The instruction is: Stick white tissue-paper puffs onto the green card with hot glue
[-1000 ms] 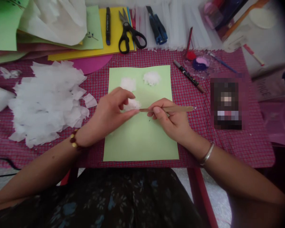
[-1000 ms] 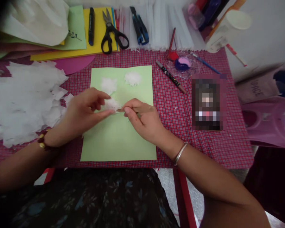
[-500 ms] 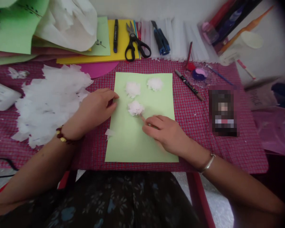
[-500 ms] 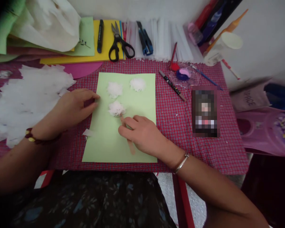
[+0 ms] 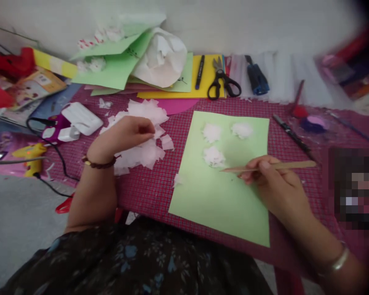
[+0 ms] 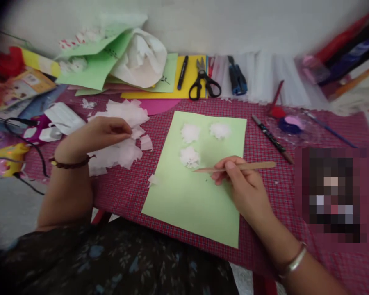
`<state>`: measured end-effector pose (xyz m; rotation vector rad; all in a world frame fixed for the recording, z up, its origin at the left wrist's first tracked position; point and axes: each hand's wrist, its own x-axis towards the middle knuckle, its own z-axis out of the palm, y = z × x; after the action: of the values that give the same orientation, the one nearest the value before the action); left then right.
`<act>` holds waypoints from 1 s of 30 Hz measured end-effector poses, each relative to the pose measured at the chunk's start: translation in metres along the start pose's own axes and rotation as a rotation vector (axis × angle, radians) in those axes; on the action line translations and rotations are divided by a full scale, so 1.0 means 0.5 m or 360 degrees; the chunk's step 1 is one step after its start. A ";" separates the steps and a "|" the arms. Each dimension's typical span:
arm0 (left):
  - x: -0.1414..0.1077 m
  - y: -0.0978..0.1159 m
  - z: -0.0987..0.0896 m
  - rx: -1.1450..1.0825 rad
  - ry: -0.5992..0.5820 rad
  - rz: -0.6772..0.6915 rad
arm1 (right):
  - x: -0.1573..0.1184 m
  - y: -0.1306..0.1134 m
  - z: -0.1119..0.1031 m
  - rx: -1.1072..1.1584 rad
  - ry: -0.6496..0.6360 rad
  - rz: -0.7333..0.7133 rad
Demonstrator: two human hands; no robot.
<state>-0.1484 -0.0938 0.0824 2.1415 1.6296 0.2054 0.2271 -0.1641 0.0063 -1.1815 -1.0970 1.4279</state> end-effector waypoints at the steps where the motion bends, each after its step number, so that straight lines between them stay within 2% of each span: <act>1: 0.000 0.001 0.003 0.0091 -0.0090 0.0073 | 0.001 0.000 0.002 -0.0012 -0.0006 0.0006; 3: 0.003 0.012 0.015 0.0285 -0.0174 0.0249 | 0.001 -0.001 0.005 -0.0059 -0.0010 0.0009; 6: 0.004 0.043 0.039 0.0532 -0.0151 0.0459 | -0.003 -0.004 0.007 -0.0124 -0.0019 -0.0005; 10: -0.004 0.083 0.069 0.0819 -0.0156 0.0482 | -0.005 -0.007 0.006 -0.0214 -0.0045 -0.0040; 14: -0.014 0.106 0.085 0.1056 -0.0088 0.0463 | -0.003 -0.007 0.007 -0.0247 -0.0048 -0.0048; 23: -0.010 0.101 0.097 0.1073 0.0084 0.0433 | -0.001 -0.011 0.015 -0.0197 -0.0053 -0.0100; 30: -0.016 0.094 0.081 0.0949 -0.0037 0.0384 | 0.005 0.002 0.007 -0.0258 -0.0074 -0.0205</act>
<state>-0.0944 -0.1215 0.0677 2.7679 1.5483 -0.2706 0.2231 -0.1619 0.0055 -1.1725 -1.3180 1.2925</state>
